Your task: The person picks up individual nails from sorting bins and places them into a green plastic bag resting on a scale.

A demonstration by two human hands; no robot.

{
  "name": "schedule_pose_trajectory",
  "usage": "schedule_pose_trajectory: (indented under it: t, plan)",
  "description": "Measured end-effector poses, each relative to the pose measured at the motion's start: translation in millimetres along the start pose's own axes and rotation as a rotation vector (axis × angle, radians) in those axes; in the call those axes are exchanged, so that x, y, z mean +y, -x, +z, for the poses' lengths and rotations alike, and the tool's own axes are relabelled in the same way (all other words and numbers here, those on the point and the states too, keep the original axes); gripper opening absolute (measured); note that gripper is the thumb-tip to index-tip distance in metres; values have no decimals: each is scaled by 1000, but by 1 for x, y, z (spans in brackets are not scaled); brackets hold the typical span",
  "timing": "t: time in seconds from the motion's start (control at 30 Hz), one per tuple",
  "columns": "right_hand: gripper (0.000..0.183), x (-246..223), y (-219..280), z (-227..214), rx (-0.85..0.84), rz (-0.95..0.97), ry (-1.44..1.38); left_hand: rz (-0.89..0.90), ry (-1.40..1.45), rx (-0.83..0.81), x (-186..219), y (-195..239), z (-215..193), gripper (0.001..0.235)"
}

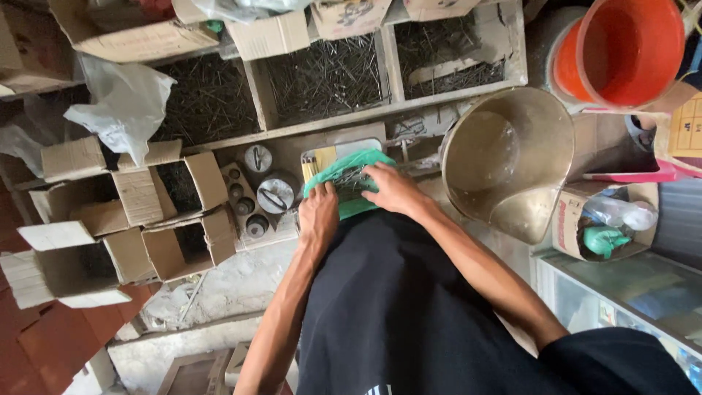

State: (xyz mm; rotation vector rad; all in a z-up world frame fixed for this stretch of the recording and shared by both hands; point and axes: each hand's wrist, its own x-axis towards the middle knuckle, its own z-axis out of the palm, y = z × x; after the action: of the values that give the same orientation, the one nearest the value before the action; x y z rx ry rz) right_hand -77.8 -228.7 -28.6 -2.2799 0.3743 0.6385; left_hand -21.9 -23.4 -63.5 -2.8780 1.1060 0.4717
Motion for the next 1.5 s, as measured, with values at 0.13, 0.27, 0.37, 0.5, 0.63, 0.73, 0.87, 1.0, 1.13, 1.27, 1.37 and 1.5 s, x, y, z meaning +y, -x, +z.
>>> schedule_pose_trajectory:
  t: [0.13, 0.27, 0.37, 0.5, 0.63, 0.73, 0.87, 1.0, 1.13, 1.27, 1.37, 1.5]
  plan:
    - [54, 13, -9, 28, -83, 54, 190, 26, -14, 92, 0, 2, 1, 14]
    - [47, 24, -16, 41, 12, -158, 302, 82, -45, 57, -1, 3, 12, 14]
    - [51, 33, -19, 44, -2, -154, 261, 97, -31, 17, -2, -1, 20, 15]
    - [54, 12, -13, 23, -7, -158, 238, 62, 171, -166, -10, -1, 21, 35]
    - [41, 8, -9, 20, 22, -169, 275, -18, 317, -290, -12, 2, -32, 30]
    - [36, 10, -22, 10, 36, -155, 184, -70, 389, -328, -24, -9, -33, 22]
    - [29, 20, -22, 26, 80, -226, 216, -157, 513, -465, -38, -5, -32, 22]
    - [15, 15, -20, 17, 113, -181, 161, -66, 694, -498, -54, -20, -136, 30]
    - [17, 9, -9, 15, 47, -120, 61, -271, 962, -309, -66, -41, -129, 39]
    - [19, -24, 10, -23, 96, -16, 2, -209, 874, -337, -53, -39, -113, 54]
    - [22, -45, 23, -48, 112, 25, -57, -111, 720, -367, -39, -38, -38, 43]
    - [23, -36, 17, -50, 139, 38, -192, -5, 462, -416, -16, -25, 2, 32]
